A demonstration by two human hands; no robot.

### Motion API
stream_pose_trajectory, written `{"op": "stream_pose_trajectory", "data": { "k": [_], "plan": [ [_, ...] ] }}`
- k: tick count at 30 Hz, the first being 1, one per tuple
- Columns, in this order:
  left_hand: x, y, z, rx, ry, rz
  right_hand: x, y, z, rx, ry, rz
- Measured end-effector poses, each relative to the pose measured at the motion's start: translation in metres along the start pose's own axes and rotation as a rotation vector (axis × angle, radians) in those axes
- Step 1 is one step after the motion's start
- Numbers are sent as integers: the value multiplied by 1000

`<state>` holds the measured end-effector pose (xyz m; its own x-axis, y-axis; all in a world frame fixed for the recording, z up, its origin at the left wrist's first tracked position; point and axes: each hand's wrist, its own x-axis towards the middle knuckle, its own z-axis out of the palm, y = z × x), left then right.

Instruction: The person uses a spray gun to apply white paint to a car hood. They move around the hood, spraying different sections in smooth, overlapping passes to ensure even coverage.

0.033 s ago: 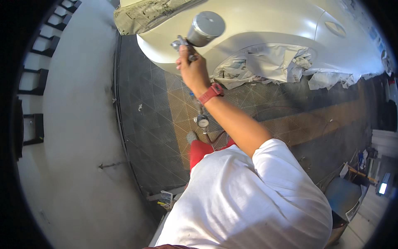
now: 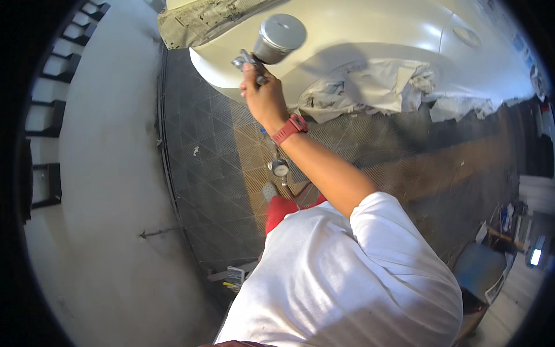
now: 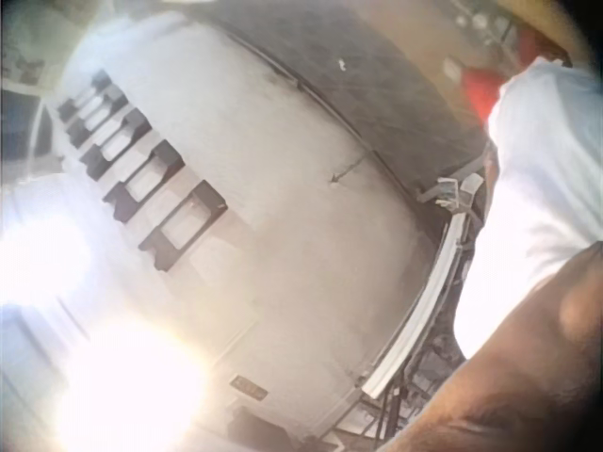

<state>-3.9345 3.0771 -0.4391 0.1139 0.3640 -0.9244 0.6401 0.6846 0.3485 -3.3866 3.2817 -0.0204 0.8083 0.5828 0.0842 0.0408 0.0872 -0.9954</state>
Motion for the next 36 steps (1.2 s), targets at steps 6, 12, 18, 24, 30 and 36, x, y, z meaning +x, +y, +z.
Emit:
{"op": "stream_pose_trajectory", "data": {
  "k": [6,12,18,24,30,36],
  "plan": [
    [33,154,-120,73,60,170,-5,14,21,26,-28,164],
    [27,283,-223,-49,268,110,-51,27,-56,-143,347,141],
    [60,319,-237,-16,143,221,-72,32,-169,-208,654,191],
    [94,276,-207,309,-124,424,-63,49,-214,-275,950,185],
    [58,255,-203,603,-82,379,-72,78,-177,-158,870,191],
    [41,257,-238,393,16,172,-88,71,-74,-53,549,197]
  ]
}}
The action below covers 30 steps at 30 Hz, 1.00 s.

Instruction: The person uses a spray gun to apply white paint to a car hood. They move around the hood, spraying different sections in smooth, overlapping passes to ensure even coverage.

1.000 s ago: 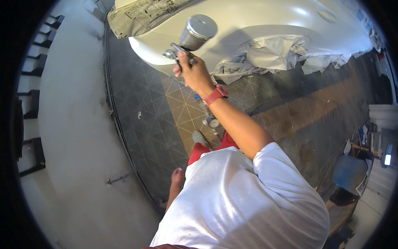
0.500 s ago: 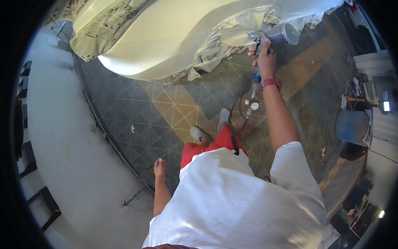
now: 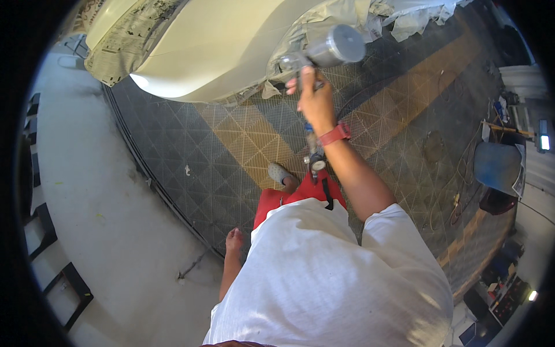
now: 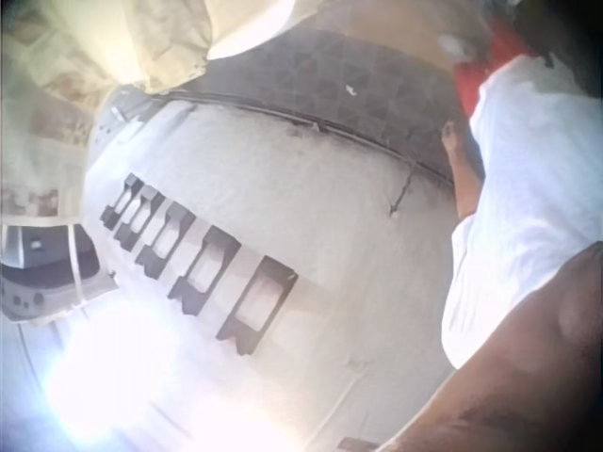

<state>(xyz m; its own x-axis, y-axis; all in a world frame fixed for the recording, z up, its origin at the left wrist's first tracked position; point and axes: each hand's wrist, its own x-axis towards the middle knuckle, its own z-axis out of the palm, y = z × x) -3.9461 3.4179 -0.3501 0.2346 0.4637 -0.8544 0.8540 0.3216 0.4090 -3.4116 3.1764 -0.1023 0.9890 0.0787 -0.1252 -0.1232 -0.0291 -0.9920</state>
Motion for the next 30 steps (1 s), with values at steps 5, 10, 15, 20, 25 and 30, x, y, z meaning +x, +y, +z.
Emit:
{"op": "stream_pose_trajectory", "data": {
  "k": [5,10,15,20,25,30],
  "plan": [
    [7,2,-4,-85,25,50,-40,1,40,106,-252,47],
    [6,28,18,16,-19,122,-19,27,23,-40,-256,99],
    [6,49,20,114,-58,173,20,35,-23,-44,44,54],
    [9,50,9,139,-37,210,57,46,-69,-147,186,12],
    [7,41,1,89,-64,150,54,49,-62,-67,316,-22],
    [-5,46,6,199,-11,137,19,53,-27,-40,144,46]
  ]
}}
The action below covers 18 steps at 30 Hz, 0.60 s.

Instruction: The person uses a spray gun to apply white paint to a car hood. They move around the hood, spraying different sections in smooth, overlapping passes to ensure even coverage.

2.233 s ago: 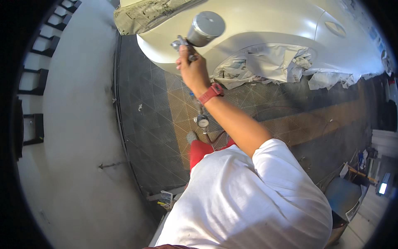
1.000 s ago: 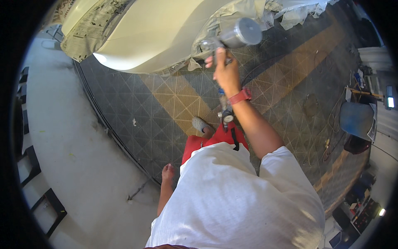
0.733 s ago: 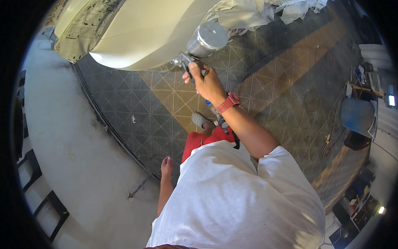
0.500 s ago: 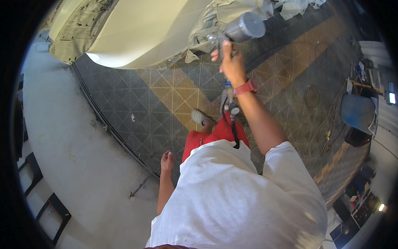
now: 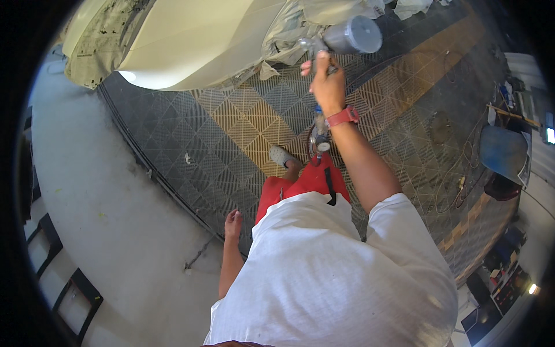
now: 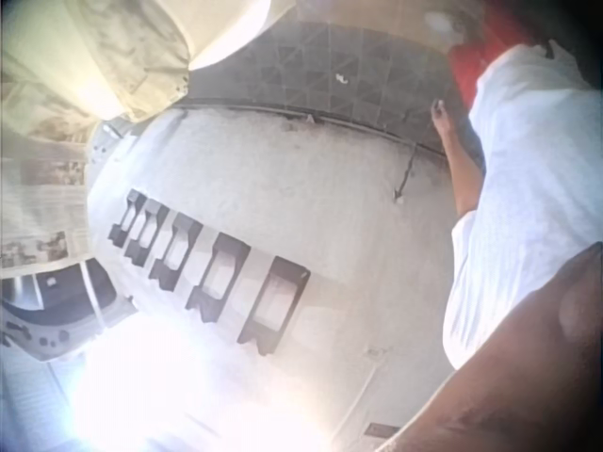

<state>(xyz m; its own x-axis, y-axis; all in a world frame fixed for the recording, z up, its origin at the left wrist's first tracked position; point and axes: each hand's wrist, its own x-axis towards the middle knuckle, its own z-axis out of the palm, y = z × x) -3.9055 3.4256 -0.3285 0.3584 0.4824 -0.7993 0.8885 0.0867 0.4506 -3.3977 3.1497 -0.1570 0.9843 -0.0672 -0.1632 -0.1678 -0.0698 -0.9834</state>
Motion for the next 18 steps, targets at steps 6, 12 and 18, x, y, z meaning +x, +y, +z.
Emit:
{"op": "stream_pose_trajectory", "data": {
  "k": [6,12,18],
  "plan": [
    [-2,-5,1,14,-10,-3,-65,5,52,-3,-312,-46],
    [2,-12,3,41,-8,16,-86,24,78,7,-447,-7],
    [-4,-8,1,9,-25,30,-27,49,47,-60,-159,144]
  ]
}}
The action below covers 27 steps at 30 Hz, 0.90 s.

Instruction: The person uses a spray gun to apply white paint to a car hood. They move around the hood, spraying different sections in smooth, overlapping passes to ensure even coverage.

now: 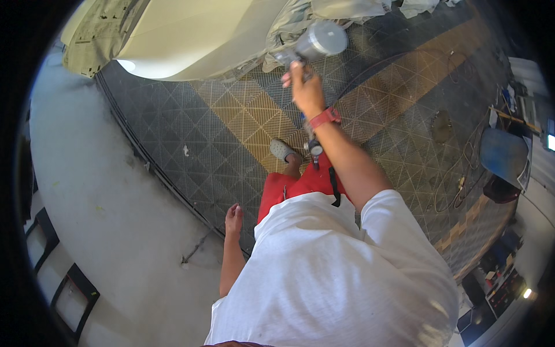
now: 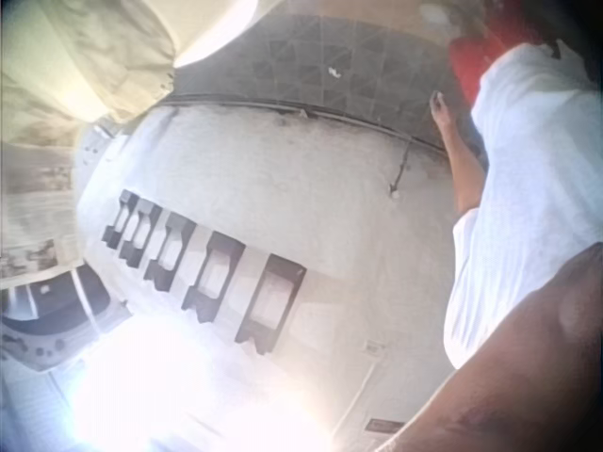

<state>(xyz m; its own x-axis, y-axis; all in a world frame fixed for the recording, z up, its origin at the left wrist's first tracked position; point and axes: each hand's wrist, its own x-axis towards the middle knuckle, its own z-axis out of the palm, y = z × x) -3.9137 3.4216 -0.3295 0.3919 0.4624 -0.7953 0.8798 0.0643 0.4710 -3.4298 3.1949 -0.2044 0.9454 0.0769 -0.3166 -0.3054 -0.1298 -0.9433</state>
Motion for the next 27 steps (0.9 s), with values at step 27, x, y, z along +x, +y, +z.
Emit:
{"op": "stream_pose_trajectory", "data": {
  "k": [27],
  "plan": [
    [-34,-37,-12,-58,111,-87,-53,56,189,-138,-312,-288]
  ]
}}
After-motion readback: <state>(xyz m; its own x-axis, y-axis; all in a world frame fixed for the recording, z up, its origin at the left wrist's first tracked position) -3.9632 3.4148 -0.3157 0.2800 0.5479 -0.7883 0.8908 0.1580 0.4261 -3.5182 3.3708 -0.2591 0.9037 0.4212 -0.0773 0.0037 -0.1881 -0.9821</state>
